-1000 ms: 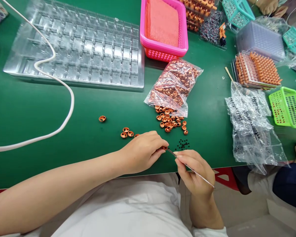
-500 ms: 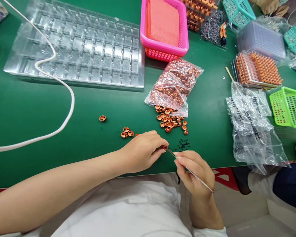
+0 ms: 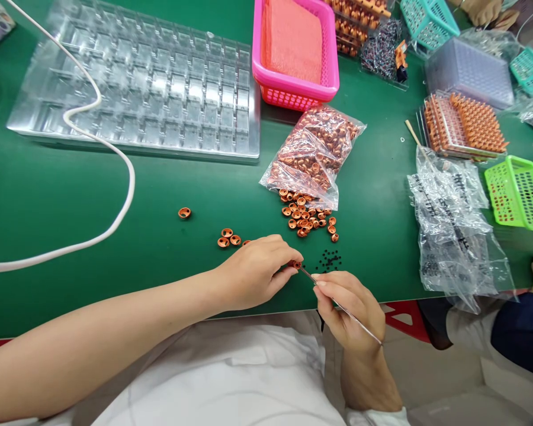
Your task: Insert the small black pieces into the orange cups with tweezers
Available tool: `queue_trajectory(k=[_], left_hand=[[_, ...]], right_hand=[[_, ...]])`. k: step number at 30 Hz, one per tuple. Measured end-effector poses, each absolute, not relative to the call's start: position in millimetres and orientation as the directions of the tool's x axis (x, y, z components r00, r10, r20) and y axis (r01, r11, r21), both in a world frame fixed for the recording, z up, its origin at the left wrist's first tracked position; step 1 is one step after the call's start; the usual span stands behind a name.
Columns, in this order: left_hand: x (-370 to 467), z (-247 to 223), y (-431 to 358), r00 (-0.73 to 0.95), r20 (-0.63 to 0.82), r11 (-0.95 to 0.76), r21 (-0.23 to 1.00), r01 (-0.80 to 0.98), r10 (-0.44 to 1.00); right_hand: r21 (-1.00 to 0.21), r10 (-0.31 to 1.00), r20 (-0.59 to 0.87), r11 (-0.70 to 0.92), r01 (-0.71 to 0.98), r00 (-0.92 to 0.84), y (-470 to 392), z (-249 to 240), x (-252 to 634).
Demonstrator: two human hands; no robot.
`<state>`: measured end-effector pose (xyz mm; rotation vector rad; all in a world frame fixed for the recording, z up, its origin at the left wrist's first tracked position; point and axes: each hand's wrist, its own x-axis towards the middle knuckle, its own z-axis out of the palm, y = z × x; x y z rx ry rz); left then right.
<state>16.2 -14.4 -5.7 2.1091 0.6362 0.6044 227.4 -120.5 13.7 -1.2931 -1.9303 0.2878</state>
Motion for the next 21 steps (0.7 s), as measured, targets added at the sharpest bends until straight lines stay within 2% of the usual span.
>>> queue_trajectory(k=[7,21], left_hand=[[16.0,-2.2,-13.8,0.762,0.163,-0.510,0.825,0.243,0.627],[16.7,-6.1,-14.7,0.754,0.205,-0.531,0.819,0.217,0.624]], right_hand=[[-0.565,0.850,0.504,0.461,0.685,-0.157,-121.1,14.1,225.8],[-0.569,0.858,0.491,0.448,0.690,-0.153,-118.8,14.8,224.4]])
